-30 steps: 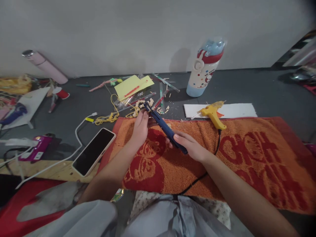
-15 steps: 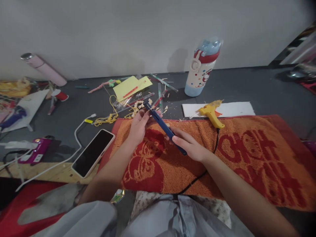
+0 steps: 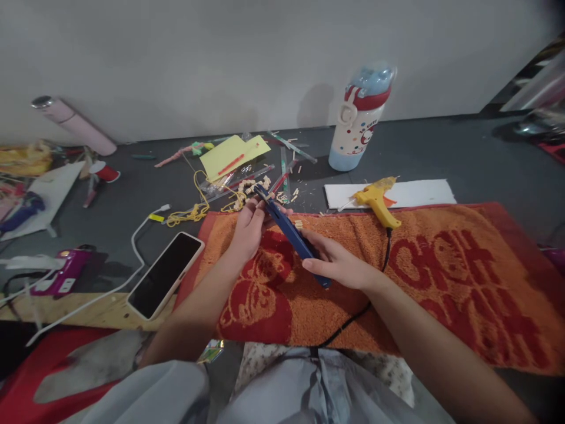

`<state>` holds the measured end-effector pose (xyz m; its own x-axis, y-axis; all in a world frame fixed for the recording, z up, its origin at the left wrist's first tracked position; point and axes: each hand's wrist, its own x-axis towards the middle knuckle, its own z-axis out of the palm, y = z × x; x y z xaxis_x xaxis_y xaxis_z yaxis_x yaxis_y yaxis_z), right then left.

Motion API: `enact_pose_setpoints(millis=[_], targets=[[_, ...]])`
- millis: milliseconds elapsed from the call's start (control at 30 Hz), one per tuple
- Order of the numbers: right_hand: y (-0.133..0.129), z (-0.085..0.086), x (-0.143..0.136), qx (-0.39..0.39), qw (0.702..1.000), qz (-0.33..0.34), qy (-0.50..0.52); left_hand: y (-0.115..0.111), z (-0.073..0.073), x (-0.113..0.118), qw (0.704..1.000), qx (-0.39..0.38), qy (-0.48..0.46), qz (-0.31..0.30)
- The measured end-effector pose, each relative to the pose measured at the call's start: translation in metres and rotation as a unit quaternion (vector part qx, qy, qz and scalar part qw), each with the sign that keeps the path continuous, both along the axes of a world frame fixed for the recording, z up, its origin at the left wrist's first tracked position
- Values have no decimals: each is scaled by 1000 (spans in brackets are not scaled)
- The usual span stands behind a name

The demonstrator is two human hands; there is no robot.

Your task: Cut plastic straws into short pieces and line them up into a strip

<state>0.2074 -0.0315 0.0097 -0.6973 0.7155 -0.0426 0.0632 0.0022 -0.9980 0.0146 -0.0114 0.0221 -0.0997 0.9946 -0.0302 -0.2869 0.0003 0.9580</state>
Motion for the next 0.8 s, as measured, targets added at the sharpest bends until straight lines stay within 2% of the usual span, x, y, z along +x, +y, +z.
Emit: enact_pose_setpoints(millis=[200, 500, 800], targets=[[0, 4, -1, -17, 1000, -11, 16, 2, 2, -3, 1000, -8, 23, -18], [1, 9, -2, -44, 998, 0, 38, 2, 2, -3, 999, -2, -15, -28], [2, 8, -3, -30, 999, 23, 34, 1, 3, -3, 998, 7, -53, -40]])
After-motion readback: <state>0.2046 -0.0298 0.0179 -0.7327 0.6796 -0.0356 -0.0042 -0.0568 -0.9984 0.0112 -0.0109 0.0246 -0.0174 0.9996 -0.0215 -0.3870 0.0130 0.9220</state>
